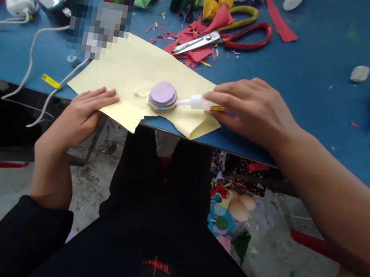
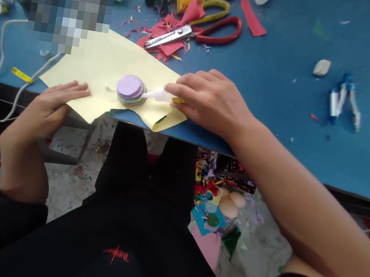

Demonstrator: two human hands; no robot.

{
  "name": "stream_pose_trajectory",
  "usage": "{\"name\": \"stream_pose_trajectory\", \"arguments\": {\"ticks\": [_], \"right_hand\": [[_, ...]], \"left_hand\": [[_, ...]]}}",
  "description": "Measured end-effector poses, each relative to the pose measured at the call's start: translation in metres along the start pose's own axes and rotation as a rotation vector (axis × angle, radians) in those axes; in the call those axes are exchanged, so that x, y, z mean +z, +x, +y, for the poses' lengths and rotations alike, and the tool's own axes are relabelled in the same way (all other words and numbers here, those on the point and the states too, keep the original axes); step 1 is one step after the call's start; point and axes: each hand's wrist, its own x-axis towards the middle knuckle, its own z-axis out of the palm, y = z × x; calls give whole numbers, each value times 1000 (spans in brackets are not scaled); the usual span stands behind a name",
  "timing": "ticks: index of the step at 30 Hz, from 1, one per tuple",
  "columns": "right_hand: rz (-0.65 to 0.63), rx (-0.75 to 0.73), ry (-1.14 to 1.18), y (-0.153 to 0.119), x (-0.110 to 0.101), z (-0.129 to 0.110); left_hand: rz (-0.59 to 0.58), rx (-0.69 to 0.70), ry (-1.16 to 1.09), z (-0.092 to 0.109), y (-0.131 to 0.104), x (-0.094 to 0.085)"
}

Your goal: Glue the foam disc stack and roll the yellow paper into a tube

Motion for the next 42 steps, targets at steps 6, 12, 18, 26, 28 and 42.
{"name": "stream_pose_trajectory", "arguments": {"ticks": [6,12,18,26,28,42], "right_hand": [[-125,-23,37,5,-1,-5],[-21,-8,68,9,2,-8],[-44,-107,-14,7,3,-5],[-40,-59,16,7,2,-8],[-41,-81,-6,7,3,-8],[-68,70,192,9,7,-5]], "left_hand": [[-80,15,84,-11,22,-14],[-92,67,116,-18,42,-17],[17,45,22,-18,39,-8],[135,48,24,-22,34,3],[143,47,21,-23,33,4],[166,39,-9,-22,32,6]]}}
